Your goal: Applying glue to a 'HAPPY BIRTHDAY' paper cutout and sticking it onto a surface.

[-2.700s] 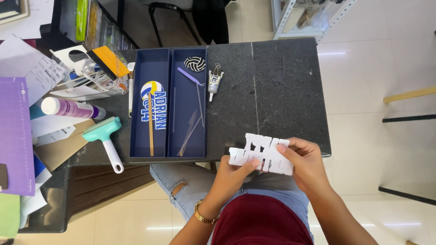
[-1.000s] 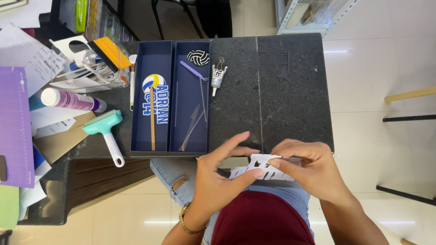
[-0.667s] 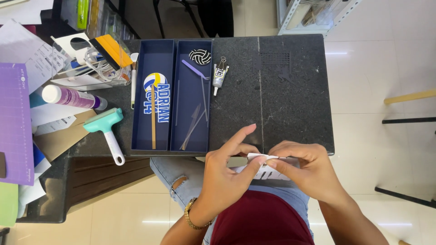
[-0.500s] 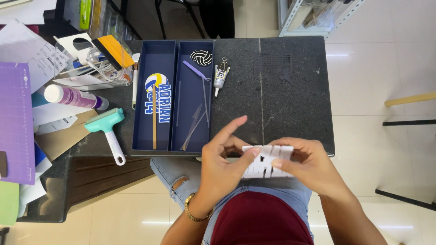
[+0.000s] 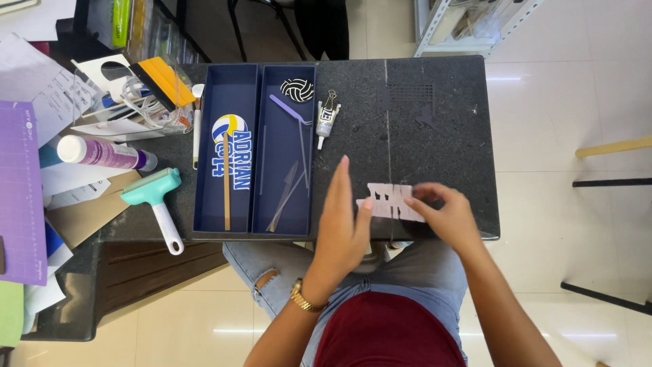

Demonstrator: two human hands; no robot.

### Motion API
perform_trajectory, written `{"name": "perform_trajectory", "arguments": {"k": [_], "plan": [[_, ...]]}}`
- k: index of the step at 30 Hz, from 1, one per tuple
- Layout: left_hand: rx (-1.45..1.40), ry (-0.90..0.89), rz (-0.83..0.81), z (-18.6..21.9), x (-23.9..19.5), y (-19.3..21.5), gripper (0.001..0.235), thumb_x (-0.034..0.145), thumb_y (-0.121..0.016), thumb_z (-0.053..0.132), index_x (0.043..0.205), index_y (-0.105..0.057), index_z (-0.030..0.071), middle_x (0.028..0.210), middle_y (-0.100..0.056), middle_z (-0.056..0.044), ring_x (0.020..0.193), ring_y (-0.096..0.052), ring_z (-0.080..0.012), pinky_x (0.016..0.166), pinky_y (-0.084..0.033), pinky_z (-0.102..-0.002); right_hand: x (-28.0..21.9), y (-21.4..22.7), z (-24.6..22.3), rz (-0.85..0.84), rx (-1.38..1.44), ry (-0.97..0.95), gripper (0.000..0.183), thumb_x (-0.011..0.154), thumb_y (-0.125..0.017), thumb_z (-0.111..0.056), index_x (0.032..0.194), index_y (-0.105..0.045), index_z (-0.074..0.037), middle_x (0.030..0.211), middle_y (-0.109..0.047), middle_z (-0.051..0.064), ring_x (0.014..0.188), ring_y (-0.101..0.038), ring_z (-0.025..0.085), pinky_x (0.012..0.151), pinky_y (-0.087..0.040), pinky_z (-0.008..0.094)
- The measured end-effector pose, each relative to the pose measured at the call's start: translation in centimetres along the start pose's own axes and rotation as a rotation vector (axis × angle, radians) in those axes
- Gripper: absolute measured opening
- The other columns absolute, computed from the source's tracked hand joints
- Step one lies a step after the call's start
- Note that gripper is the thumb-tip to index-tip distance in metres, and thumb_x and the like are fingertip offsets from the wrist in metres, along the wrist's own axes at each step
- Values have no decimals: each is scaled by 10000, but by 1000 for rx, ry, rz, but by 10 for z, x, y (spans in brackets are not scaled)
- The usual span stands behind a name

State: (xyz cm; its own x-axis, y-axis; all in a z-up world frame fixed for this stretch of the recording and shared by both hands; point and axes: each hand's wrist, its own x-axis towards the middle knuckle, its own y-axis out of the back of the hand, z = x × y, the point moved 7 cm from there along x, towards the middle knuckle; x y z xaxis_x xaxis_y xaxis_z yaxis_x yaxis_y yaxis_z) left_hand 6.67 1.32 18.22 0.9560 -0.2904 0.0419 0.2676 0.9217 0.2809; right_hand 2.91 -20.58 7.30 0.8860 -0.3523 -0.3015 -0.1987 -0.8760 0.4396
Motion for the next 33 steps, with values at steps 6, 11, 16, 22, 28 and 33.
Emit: {"name": "perform_trajectory", "arguments": {"k": [6, 11, 16, 22, 28, 33], "plan": [[477, -103, -168, -83, -14, -60, 726, 990, -578, 146, 1555, -233, -152, 1591, -262, -416, 1489, -242, -550, 1192, -202, -632, 2, 8, 33, 271, -517, 470, 319, 912, -808, -235, 1213, -746, -150, 1112, -737, 9, 1122, -631, 263, 968, -482, 385], [933, -414, -258, -140, -51, -95, 1142, 638, -859, 563, 1554, -421, 41, 1627, -379, -210, 1499, -347, -386, 1203, -213, -637, -41, -41, 27, 13, -987, 729, 771, 656, -846, -476, 1357, -623, -246, 1502, -573, -13, 1446, -442, 267, 1151, -330, 513], [785, -642, -40, -104, -59, -64, 247, 943, -731, 180, 1184, -715, 131, 1279, -693, -73, 1236, -636, -300, 1080, -409, -636, -64, -33, 28, 94, -797, 985, 253, 870, -765, -182, 1118, -717, -205, 1232, -718, -44, 1275, -606, 252, 1059, -415, 508], [448, -477, 77, -68, -25, -37, 327, 988, -710, 219, 1270, -650, 65, 1248, -729, -92, 1211, -682, -294, 1138, -417, -548, -18, -3, 24, 14, -401, 614, 185, 880, -771, -172, 1065, -771, -168, 1025, -739, -2, 1065, -655, 221, 939, -484, 437], [715, -379, -137, -99, -7, -89, 642, 994, -529, 302, 1543, -407, -7, 1618, -414, -180, 1511, -377, -344, 1222, -301, -536, 15, -11, 14, 140, -650, 554, 497, 954, -632, -231, 1428, -584, -90, 1432, -611, 80, 1351, -499, 331, 1071, -408, 510], [789, -417, -252, -119, -8, -113, 749, 879, -489, 312, 1549, -427, -15, 1656, -357, -180, 1536, -323, -335, 1223, -251, -520, -26, -42, 32, 89, -1072, 397, 634, 1009, -414, -429, 1569, -387, -135, 1665, -370, 65, 1520, -352, 218, 1178, -292, 565]]}}
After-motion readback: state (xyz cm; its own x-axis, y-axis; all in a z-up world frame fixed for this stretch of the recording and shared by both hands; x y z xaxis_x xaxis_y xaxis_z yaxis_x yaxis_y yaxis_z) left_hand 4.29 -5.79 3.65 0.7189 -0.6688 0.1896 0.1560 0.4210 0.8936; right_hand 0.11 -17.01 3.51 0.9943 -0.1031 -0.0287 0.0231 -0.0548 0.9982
